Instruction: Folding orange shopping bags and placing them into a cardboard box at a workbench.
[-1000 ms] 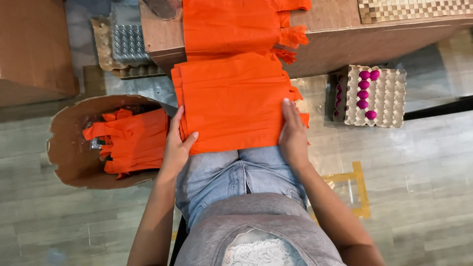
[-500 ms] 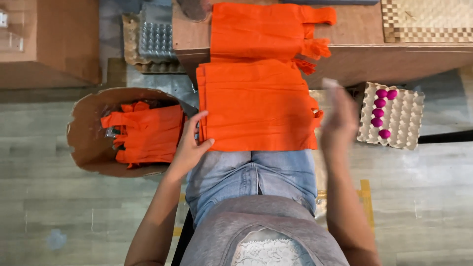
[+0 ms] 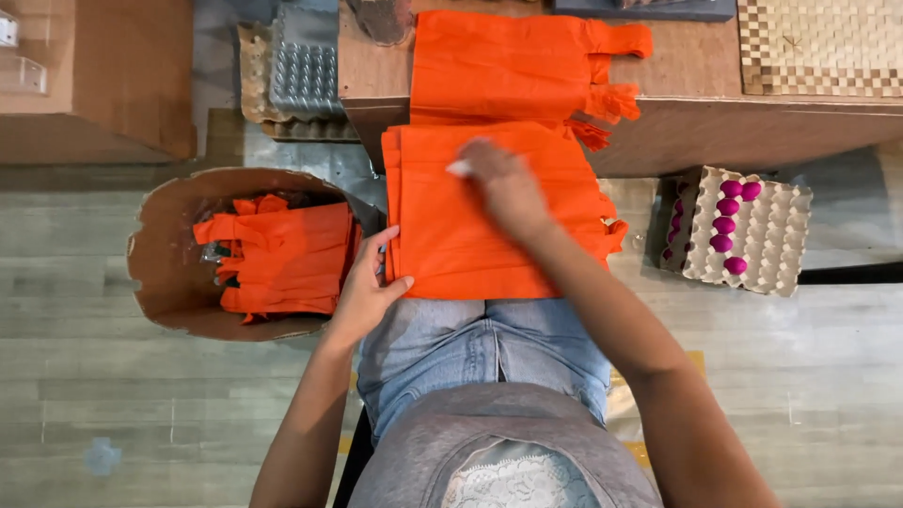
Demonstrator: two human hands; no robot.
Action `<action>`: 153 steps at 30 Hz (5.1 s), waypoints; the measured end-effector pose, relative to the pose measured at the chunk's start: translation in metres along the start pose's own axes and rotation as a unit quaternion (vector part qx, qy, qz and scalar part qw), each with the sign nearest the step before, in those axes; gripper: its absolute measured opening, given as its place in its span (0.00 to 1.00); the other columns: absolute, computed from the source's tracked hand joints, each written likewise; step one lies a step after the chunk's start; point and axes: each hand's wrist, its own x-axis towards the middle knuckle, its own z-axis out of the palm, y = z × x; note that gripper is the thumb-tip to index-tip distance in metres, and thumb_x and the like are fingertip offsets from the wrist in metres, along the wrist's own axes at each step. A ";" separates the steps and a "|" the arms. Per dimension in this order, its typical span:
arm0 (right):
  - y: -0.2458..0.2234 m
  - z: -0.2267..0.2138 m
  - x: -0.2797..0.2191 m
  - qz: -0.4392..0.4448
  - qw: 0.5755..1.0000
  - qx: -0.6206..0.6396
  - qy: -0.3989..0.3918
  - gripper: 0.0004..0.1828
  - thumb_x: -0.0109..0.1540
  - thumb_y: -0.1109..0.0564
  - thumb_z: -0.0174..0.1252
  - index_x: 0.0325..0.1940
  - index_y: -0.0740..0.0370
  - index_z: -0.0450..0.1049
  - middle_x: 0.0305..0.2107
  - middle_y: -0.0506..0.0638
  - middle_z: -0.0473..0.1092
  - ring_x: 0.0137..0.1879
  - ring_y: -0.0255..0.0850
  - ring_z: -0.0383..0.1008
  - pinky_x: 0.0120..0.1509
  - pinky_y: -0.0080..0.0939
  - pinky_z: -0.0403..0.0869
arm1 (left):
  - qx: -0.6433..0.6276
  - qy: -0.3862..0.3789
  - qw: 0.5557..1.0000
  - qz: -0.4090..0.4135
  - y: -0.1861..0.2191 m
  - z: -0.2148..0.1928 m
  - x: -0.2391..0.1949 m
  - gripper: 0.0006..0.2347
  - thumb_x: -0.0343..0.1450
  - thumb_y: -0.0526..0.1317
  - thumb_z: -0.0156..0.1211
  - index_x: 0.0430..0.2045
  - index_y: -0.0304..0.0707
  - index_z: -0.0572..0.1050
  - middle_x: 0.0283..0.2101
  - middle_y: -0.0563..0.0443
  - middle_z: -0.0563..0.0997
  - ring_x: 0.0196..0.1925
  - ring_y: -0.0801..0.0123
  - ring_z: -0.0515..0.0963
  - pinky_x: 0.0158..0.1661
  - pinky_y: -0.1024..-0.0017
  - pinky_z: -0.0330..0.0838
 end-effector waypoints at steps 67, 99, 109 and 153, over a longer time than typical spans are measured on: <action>-0.034 -0.107 -0.146 0.081 0.976 0.198 0.029 0.06 0.59 0.55 0.72 0.39 0.49 0.82 0.23 0.44 0.65 0.39 0.48 0.65 0.51 0.48 0.66 | 0.240 -0.072 0.930 0.271 0.041 -0.015 -0.006 0.08 0.73 0.29 0.64 0.44 0.36 0.84 0.56 0.40 0.85 0.52 0.44 0.86 0.47 0.55 0.83; -0.060 -0.104 -0.090 0.047 0.949 0.302 -0.078 0.07 0.58 0.58 0.72 0.38 0.51 0.81 0.28 0.43 0.72 0.42 0.45 0.69 0.51 0.44 0.65 | 0.076 -0.089 0.972 0.203 0.035 -0.022 0.025 0.03 0.74 0.33 0.72 0.38 0.34 0.84 0.38 0.41 0.89 0.43 0.61 0.89 0.44 0.65 0.84; -0.061 -0.111 -0.078 0.056 0.925 0.366 -0.082 0.11 0.58 0.58 0.74 0.32 0.55 0.75 0.26 0.47 0.70 0.40 0.49 0.68 0.49 0.47 0.64 | 0.099 -0.119 0.969 0.190 0.065 -0.022 0.012 0.05 0.71 0.33 0.73 0.39 0.37 0.86 0.37 0.43 0.89 0.43 0.59 0.90 0.47 0.64 0.84; -0.073 -0.114 -0.070 0.018 0.949 0.315 -0.027 0.05 0.62 0.55 0.71 0.40 0.52 0.82 0.25 0.47 0.67 0.40 0.47 0.68 0.50 0.47 0.67 | 0.456 0.053 0.800 0.386 -0.006 0.046 0.038 0.14 0.70 0.52 0.70 0.42 0.49 0.80 0.38 0.55 0.81 0.44 0.61 0.84 0.41 0.64 0.81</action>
